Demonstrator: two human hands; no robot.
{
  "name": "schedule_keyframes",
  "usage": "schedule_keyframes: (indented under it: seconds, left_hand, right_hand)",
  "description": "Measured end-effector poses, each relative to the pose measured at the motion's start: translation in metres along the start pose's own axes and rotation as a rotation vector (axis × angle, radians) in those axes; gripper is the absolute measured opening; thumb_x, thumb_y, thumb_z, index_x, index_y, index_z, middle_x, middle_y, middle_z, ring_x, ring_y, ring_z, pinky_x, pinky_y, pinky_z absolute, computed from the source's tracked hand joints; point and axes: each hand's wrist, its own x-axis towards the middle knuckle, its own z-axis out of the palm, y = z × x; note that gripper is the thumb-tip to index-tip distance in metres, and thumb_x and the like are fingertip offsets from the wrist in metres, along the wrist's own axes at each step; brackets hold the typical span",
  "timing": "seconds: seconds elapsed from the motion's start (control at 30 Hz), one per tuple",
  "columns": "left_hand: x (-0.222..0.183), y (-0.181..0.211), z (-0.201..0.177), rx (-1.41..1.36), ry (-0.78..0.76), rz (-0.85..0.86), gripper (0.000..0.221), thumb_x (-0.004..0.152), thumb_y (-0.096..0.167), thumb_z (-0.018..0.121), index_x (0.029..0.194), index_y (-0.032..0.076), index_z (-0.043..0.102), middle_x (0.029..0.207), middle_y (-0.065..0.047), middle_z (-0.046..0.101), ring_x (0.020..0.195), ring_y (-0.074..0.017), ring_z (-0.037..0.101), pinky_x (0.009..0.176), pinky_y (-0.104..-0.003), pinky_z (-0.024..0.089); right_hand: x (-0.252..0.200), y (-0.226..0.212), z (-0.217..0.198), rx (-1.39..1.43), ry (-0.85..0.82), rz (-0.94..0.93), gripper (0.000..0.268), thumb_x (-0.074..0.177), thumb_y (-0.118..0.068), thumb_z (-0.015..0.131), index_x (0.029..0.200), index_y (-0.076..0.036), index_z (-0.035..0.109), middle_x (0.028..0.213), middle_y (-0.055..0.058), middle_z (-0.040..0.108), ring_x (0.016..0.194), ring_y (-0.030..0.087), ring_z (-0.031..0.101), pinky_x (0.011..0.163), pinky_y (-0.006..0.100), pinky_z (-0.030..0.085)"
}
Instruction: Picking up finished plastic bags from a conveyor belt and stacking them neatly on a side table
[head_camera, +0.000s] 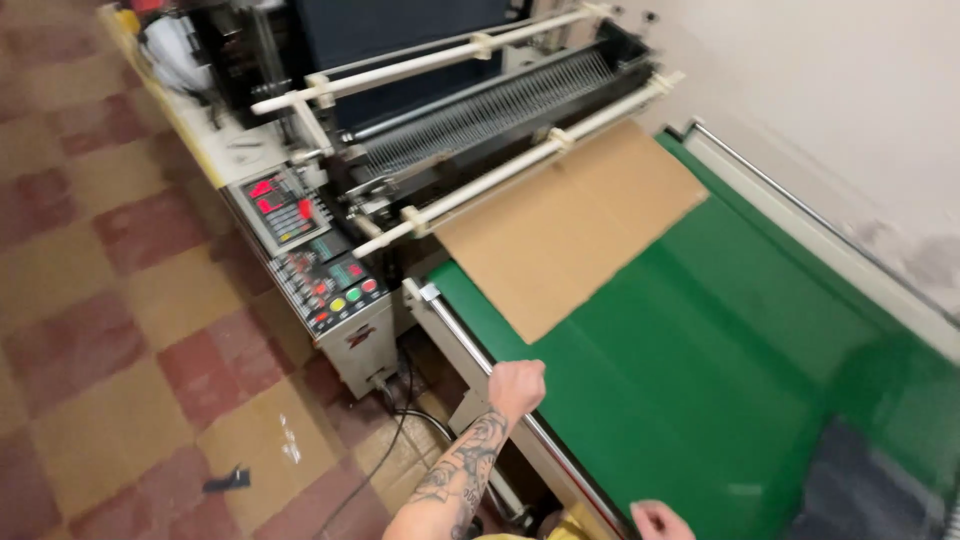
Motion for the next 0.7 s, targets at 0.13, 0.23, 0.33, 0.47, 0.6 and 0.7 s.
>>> schedule_keyframes:
  seconds: [0.13, 0.23, 0.33, 0.47, 0.6, 0.7]
  left_hand:
    - [0.003, -0.011, -0.005, 0.017, 0.037, -0.036, 0.017, 0.079, 0.031, 0.050, 0.063, 0.027, 0.049, 0.048, 0.004, 0.051, 0.048, -0.0218, 0.063, 0.049, -0.036, 0.050]
    - [0.007, -0.012, -0.014, 0.066, 0.019, -0.058, 0.016, 0.079, 0.032, 0.051, 0.064, 0.029, 0.051, 0.048, 0.003, 0.054, 0.050, -0.0218, 0.066, 0.050, -0.036, 0.051]
    - [0.006, -0.019, 0.001, 0.062, -0.081, -0.089, 0.019, 0.082, 0.033, 0.050, 0.066, 0.025, 0.056, 0.052, -0.001, 0.059, 0.057, -0.0246, 0.070, 0.054, -0.040, 0.054]
    - [0.019, -0.006, -0.051, 0.027, -0.361, -0.273, 0.025, 0.088, 0.033, 0.047, 0.079, 0.020, 0.067, 0.069, -0.009, 0.071, 0.078, -0.0308, 0.076, 0.072, -0.045, 0.059]
    - [0.020, -0.006, -0.059, 0.033, -0.421, -0.278, 0.028, 0.089, 0.036, 0.045, 0.081, 0.019, 0.066, 0.072, -0.011, 0.072, 0.079, -0.0327, 0.076, 0.072, -0.047, 0.058]
    - [0.017, -0.006, -0.056, 0.049, -0.445, -0.289, 0.029, 0.089, 0.039, 0.044, 0.082, 0.021, 0.066, 0.072, -0.010, 0.073, 0.080, -0.0318, 0.077, 0.073, -0.045, 0.058]
  right_hand:
    - [0.006, -0.191, -0.008, 0.161, 0.007, -0.028, 0.024, 0.084, -0.039, 0.080, 0.103, -0.026, 0.086, 0.099, 0.002, 0.086, 0.098, 0.020, 0.080, 0.093, 0.036, 0.061]
    - [0.013, -0.260, -0.010, 0.343, -0.064, -0.224, 0.026, 0.088, -0.029, 0.077, 0.109, -0.015, 0.082, 0.103, 0.011, 0.083, 0.099, 0.026, 0.079, 0.093, 0.041, 0.059]
    - [0.041, -0.288, 0.000, 0.688, -0.132, -0.298, 0.043, 0.095, -0.032, 0.069, 0.131, -0.008, 0.065, 0.120, 0.017, 0.074, 0.098, 0.028, 0.075, 0.084, 0.040, 0.060]
    - [0.080, -0.313, -0.009, 1.155, -0.025, -0.142, 0.074, 0.103, -0.042, 0.057, 0.159, -0.004, 0.028, 0.151, 0.026, 0.047, 0.107, 0.031, 0.072, 0.074, 0.030, 0.063]
    - [0.106, -0.243, -0.055, 1.138, 0.283, -0.128, 0.072, 0.102, -0.040, 0.058, 0.157, -0.002, 0.030, 0.144, 0.027, 0.051, 0.098, 0.030, 0.073, 0.067, 0.034, 0.063]
    - [0.082, -0.148, -0.104, 0.952, 0.570, 0.094, 0.060, 0.103, -0.037, 0.059, 0.148, 0.001, 0.046, 0.133, 0.026, 0.063, 0.089, 0.033, 0.075, 0.065, 0.039, 0.062]
